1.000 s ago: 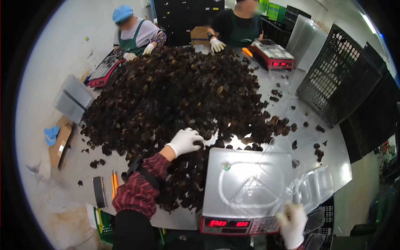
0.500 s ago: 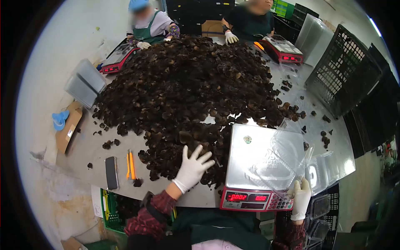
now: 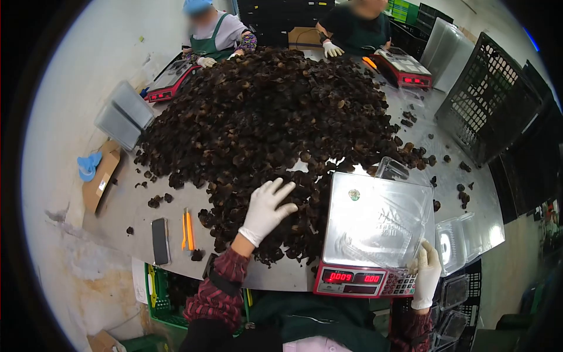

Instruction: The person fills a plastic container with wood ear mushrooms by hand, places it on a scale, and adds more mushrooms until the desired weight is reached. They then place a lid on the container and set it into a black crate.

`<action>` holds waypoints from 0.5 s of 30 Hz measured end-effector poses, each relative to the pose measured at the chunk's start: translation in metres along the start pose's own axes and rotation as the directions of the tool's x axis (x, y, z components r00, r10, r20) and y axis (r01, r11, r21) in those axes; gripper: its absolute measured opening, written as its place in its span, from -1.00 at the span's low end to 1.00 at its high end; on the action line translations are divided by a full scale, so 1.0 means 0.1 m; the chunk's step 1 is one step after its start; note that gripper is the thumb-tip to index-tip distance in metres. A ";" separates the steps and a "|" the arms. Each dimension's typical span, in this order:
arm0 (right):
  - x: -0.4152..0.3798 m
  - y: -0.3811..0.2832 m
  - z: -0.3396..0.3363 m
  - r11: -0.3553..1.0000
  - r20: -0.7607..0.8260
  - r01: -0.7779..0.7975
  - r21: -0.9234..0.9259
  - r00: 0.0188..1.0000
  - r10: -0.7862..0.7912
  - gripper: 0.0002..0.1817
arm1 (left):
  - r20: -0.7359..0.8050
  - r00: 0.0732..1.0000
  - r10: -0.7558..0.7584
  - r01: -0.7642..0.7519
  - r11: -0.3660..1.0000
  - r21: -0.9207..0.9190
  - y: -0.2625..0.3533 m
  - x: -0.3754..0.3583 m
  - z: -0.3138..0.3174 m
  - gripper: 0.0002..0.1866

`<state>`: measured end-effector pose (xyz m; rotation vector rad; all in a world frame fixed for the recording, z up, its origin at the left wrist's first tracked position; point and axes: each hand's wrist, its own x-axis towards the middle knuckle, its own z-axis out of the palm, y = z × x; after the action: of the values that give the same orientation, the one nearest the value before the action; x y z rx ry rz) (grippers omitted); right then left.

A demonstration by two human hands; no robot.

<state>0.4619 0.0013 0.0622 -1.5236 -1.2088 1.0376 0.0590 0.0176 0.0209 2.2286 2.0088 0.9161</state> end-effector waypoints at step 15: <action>-0.03 -0.01 0.03 0.996 -0.056 0.010 -0.083 0.998 -0.015 -0.67 | -0.047 0.996 -0.073 0.068 0.991 -0.117 0.32 -0.31 -0.61 -0.60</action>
<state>0.4586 -0.0014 0.0625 -1.5968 -1.2336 0.9395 0.0618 -0.0392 0.0708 2.0821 1.9861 1.0629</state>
